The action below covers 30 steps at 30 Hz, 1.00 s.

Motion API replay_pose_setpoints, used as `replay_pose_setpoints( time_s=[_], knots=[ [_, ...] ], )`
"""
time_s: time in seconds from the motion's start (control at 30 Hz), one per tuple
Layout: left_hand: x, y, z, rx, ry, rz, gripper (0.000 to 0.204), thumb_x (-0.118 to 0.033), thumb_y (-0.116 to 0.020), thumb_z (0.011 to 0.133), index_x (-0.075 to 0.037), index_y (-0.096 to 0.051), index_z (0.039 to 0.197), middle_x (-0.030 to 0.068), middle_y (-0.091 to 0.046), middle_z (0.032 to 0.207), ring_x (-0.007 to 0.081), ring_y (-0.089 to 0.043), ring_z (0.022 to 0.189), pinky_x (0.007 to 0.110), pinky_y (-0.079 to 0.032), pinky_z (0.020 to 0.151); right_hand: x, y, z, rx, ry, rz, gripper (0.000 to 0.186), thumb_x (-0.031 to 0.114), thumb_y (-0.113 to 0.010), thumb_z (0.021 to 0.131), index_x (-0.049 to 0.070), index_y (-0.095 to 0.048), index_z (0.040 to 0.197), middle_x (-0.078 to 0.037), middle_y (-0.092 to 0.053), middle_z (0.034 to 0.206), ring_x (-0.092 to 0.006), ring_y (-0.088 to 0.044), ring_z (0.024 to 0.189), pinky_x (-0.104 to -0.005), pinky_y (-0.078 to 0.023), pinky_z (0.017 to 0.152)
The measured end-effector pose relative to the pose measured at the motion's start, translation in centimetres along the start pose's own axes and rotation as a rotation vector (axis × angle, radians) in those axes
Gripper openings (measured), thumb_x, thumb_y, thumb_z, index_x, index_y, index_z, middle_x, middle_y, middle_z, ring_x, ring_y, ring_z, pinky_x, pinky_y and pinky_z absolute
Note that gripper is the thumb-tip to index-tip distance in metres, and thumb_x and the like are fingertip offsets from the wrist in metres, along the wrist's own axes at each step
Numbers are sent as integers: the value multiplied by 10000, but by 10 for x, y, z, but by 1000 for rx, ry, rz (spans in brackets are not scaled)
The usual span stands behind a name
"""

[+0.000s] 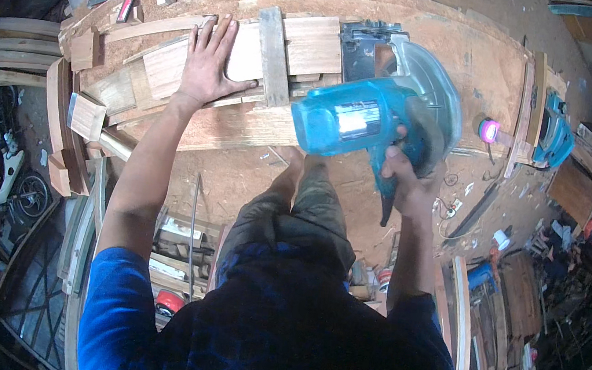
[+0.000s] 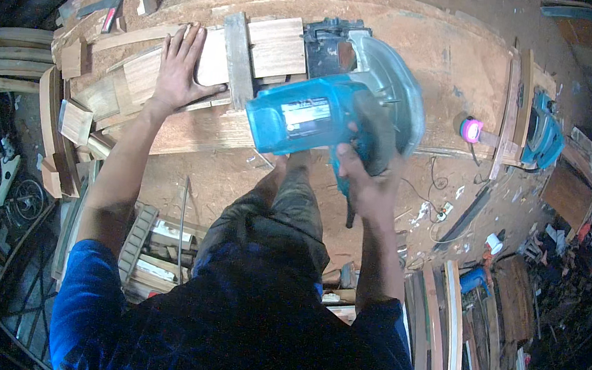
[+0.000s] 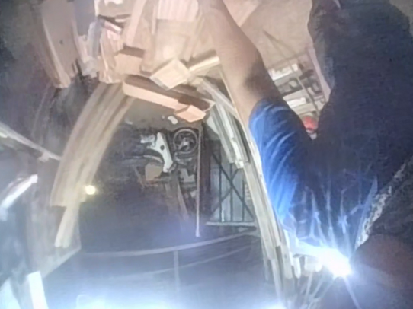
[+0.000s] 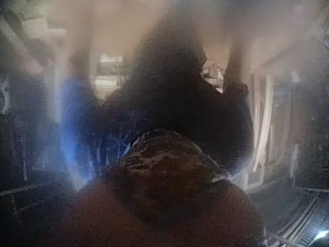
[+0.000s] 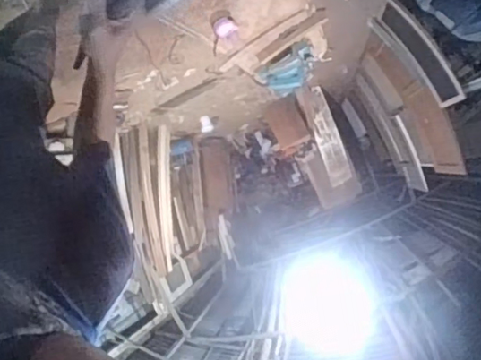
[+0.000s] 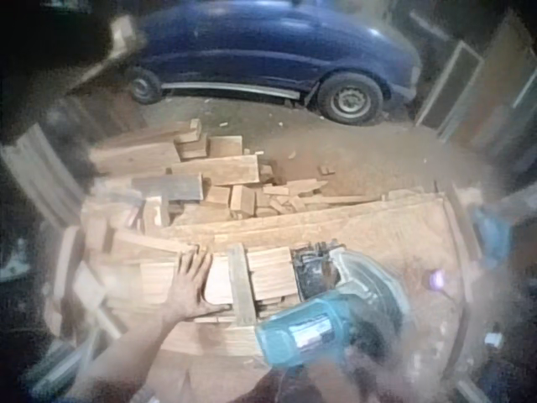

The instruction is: The person uses a circular saw to cut a long wooden plank into smaller rectangular pieces. They position the wood on a workbench, align a guide, and make several cuts, then inspect the resulting pieces.

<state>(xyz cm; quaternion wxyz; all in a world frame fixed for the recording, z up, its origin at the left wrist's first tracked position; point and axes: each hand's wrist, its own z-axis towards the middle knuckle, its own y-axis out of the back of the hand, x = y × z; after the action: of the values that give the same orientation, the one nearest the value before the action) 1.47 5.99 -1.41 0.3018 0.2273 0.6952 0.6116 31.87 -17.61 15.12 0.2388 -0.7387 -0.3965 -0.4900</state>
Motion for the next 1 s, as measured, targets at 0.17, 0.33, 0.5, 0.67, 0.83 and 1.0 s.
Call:
replay_pose_setpoints(
  time_s=[0.17, 0.33, 0.5, 0.67, 0.83, 1.0],
  knots=[
    [2, -4, 0, -28, -11, -27, 1273, -824, -697, 683, -78, -258, 1616, 129, -288, 1658, 373, -197, 1545, 580, -104, 1274, -12, 18, -1, -5, -34, 31, 509, 30, -744, 860, -37, -568, 1333, -100, -648, 982, -124, -593, 659, -271, -482, 587],
    [0, 2, -4, 12, 21, -3, 1280, -840, -686, 682, -97, -239, 1623, 110, -265, 1670, 358, -194, 1547, 577, -104, 1279, -19, 53, -26, -23, -88, 103, 494, 22, -741, 838, -32, -563, 1296, -100, -638, 954, -145, -593, 618, -301, -501, 544],
    [-1, 1, -2, -15, -5, 45, 1264, -826, -684, 692, -53, -272, 1604, 156, -312, 1636, 392, -251, 1510, 578, -146, 1259, -36, 51, -36, 45, -234, 369, 381, 23, -702, 837, 9, -540, 1182, -73, -577, 814, -166, -529, 557, -327, -449, 517],
    [-1, -3, 0, -23, -1, 46, 1264, -830, -680, 690, -56, -276, 1603, 153, -313, 1635, 390, -259, 1503, 583, -151, 1254, -66, 35, -29, 167, -351, 496, 367, 24, -749, 840, 23, -546, 1146, -81, -596, 830, -181, -584, 613, -346, -474, 581],
    [-1, -6, -2, -37, 0, 17, 1252, -840, -670, 692, -93, -270, 1614, 112, -300, 1650, 358, -249, 1516, 569, -115, 1268, -60, 21, -25, 214, -379, 473, 320, 45, -751, 844, 32, -549, 1092, -64, -590, 810, -166, -591, 620, -340, -481, 583],
    [-2, -4, 2, -31, -5, 26, 1248, -818, -679, 694, -49, -291, 1598, 131, -305, 1644, 379, -261, 1501, 580, -117, 1261, -52, 14, -19, 198, -370, 466, 304, 50, -741, 854, 38, -559, 1097, -60, -585, 791, -151, -590, 617, -318, -483, 580]
  ],
)
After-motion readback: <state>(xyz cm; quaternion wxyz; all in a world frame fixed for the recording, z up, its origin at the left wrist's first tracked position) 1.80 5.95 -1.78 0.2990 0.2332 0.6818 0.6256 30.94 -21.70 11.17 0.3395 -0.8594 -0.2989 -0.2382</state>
